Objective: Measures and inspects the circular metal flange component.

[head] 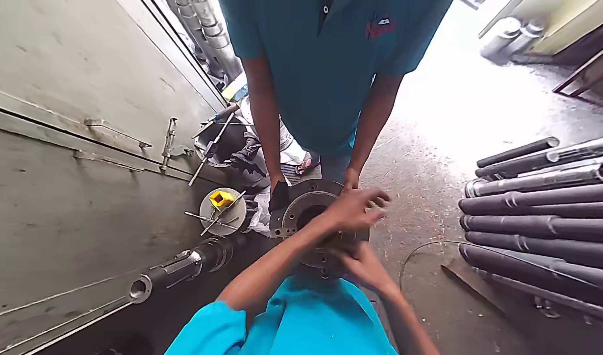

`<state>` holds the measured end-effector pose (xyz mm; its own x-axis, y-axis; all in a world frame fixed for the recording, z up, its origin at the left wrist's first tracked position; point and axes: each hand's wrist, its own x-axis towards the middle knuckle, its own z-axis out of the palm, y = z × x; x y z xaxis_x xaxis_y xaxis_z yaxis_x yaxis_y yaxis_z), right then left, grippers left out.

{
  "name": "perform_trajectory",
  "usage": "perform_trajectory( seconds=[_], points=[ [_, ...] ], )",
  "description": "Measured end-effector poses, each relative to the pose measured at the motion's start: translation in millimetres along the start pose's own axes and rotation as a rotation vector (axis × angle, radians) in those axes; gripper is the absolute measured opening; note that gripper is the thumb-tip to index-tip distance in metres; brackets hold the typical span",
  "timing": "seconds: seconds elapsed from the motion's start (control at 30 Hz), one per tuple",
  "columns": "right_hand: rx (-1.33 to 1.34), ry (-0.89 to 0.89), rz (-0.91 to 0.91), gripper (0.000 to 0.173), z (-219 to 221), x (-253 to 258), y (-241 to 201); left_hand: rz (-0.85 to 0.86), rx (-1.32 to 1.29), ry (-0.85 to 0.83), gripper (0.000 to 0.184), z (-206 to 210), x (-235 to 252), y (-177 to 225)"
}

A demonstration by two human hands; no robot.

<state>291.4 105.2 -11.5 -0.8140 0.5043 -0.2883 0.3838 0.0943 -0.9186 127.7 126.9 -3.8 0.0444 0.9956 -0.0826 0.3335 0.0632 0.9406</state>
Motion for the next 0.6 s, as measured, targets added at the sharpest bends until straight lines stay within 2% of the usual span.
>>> perform_trajectory(
  seconds=[0.07, 0.13, 0.17, 0.23, 0.3, 0.33, 0.4, 0.47, 0.53, 0.6],
  points=[
    [-0.120, 0.199, -0.219, 0.024, -39, 2, 17, -0.181, 0.056, 0.250, 0.033, -13, -52, -14],
    [-0.383, 0.387, -0.260, 0.029, -78, 19, 28, -0.334, 0.043, 0.437, 0.033, 0, -91, -21],
    [-0.490, 0.398, -0.250, 0.030, -93, 28, 33, -0.369, 0.005, 0.528, 0.032, 14, -102, -22],
    [-0.579, 0.277, -0.197, 0.033, -107, 38, 42, -0.370, -0.117, 0.740, 0.026, 40, -102, -23],
    [-0.558, 0.174, -0.150, 0.039, -101, 30, 50, -0.382, -0.240, 0.942, 0.025, 40, -81, -24],
    [-0.546, 0.168, -0.131, 0.042, -93, 18, 53, -0.389, -0.276, 0.991, 0.025, 32, -65, -26],
    [-0.514, 0.160, -0.074, 0.046, -70, -9, 52, -0.351, -0.308, 0.875, 0.033, 8, -28, -26],
    [-0.515, 0.150, -0.037, 0.046, -29, -32, 41, -0.242, -0.272, 0.617, 0.034, -3, 18, -23],
    [-0.595, 0.172, -0.001, 0.045, 2, -35, 23, -0.186, -0.089, 0.353, 0.028, -2, 51, -10],
    [-0.687, 0.098, 0.131, 0.045, -1, -32, 8, -0.136, 0.044, 0.293, 0.025, -4, 48, -9]
  ],
)
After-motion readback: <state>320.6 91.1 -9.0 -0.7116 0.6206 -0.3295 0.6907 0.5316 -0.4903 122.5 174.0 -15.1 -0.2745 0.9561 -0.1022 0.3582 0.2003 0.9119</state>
